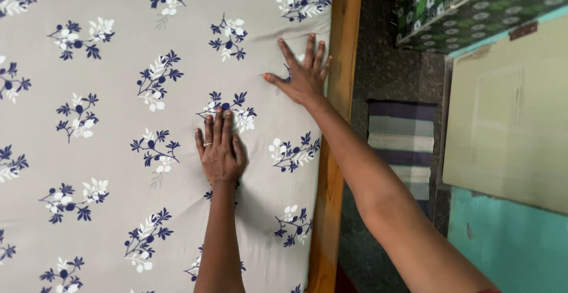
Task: The person spreads a floral-patterned bedsheet over a mattress on a wooden bed frame, tucking the edges under the mattress at each corner. They then smooth the sheet across the surface and arrange two matching pillows at the head of the bed.
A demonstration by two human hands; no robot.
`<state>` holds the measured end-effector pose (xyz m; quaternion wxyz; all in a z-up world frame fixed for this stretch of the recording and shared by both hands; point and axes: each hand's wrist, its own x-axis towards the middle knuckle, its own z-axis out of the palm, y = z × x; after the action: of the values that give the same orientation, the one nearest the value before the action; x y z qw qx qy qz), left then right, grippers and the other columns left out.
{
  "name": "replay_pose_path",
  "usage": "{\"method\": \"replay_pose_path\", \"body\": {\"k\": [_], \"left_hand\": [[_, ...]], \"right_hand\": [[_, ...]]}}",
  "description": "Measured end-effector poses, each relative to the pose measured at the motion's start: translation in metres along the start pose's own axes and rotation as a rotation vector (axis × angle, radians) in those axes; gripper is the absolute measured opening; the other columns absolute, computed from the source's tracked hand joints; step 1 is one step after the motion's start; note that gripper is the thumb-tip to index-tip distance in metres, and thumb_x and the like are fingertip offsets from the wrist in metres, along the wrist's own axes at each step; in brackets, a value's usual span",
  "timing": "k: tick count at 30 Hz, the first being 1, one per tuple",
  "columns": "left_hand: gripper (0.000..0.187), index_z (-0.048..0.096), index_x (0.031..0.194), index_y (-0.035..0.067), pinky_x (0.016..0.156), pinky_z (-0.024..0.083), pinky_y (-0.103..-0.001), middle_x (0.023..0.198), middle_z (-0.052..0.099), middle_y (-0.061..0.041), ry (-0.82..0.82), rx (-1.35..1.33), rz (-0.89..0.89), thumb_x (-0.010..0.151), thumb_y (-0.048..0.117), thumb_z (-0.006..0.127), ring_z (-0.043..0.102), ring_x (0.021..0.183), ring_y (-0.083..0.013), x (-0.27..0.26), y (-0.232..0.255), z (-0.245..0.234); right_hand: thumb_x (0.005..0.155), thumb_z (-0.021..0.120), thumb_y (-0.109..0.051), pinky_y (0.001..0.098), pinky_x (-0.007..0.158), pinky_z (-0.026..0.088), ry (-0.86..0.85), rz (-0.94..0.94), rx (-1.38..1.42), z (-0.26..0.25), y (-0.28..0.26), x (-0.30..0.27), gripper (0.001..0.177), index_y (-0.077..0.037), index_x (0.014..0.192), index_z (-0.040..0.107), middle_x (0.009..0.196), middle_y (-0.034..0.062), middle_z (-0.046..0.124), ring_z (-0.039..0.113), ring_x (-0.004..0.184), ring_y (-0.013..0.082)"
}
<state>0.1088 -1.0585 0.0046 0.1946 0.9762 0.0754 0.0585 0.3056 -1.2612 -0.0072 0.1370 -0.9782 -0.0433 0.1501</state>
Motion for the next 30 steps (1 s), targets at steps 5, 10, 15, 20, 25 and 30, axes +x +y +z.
{"method": "replay_pose_path", "body": {"k": [5,10,15,20,25,30], "left_hand": [[0.065,0.033,0.163,0.025,0.129,0.008,-0.049,0.169,0.031,0.001,0.019,0.000,0.017,0.098,0.028,0.036,0.027,0.156,-0.0237,0.000,-0.001,-0.001],[0.063,0.034,0.162,0.026,0.130,0.010,-0.049,0.168,0.033,0.001,0.013,-0.006,-0.018,0.099,0.028,0.035,0.028,0.156,-0.0238,0.001,0.004,-0.004],[0.062,0.036,0.160,0.026,0.128,0.011,-0.050,0.166,0.035,0.001,0.018,0.032,-0.027,0.098,0.029,0.034,0.030,0.154,-0.0235,0.008,0.009,-0.007],[0.062,0.038,0.159,0.026,0.128,0.014,-0.050,0.164,0.038,0.001,0.017,0.064,-0.056,0.097,0.029,0.033,0.033,0.152,-0.0229,0.011,0.012,-0.007],[0.062,0.037,0.159,0.025,0.127,0.015,-0.050,0.164,0.037,-0.001,0.032,0.093,-0.031,0.098,0.030,0.034,0.032,0.152,-0.0234,0.010,0.008,-0.004],[0.059,0.042,0.155,0.022,0.127,0.015,-0.052,0.161,0.042,-0.005,0.032,0.072,-0.109,0.096,0.024,0.038,0.035,0.150,-0.0278,0.007,0.018,0.003]], "right_hand": [[0.072,0.048,-0.098,0.0736,0.119,-0.009,0.044,-0.052,0.036,-0.002,0.015,0.031,0.114,-0.048,0.165,0.006,0.167,0.0272,-0.024,-0.027,0.153,0.0470],[0.068,0.052,-0.097,0.0728,0.116,-0.010,0.001,-0.068,0.089,-0.015,0.026,0.069,0.122,-0.043,0.165,0.003,0.164,0.0293,-0.027,-0.030,0.150,0.0473],[0.071,0.053,-0.096,0.0737,0.116,-0.012,0.004,-0.087,0.065,-0.033,0.029,0.112,0.120,-0.043,0.165,0.001,0.164,0.0277,-0.029,-0.031,0.151,0.0450],[0.073,0.053,-0.093,0.0767,0.117,-0.003,-0.038,-0.074,0.077,-0.058,0.032,0.151,0.113,-0.048,0.165,0.006,0.167,0.0230,-0.028,-0.025,0.154,0.0435],[0.083,0.053,-0.087,0.0722,0.117,0.024,0.061,-0.180,0.074,-0.071,0.050,0.176,0.101,-0.047,0.165,0.011,0.170,0.0204,-0.020,-0.011,0.158,0.0455],[0.088,0.054,-0.079,0.0604,0.119,0.032,0.027,-0.150,0.079,-0.084,0.065,0.203,0.094,-0.044,0.164,0.013,0.172,0.0174,-0.013,-0.007,0.160,0.0412]]}}
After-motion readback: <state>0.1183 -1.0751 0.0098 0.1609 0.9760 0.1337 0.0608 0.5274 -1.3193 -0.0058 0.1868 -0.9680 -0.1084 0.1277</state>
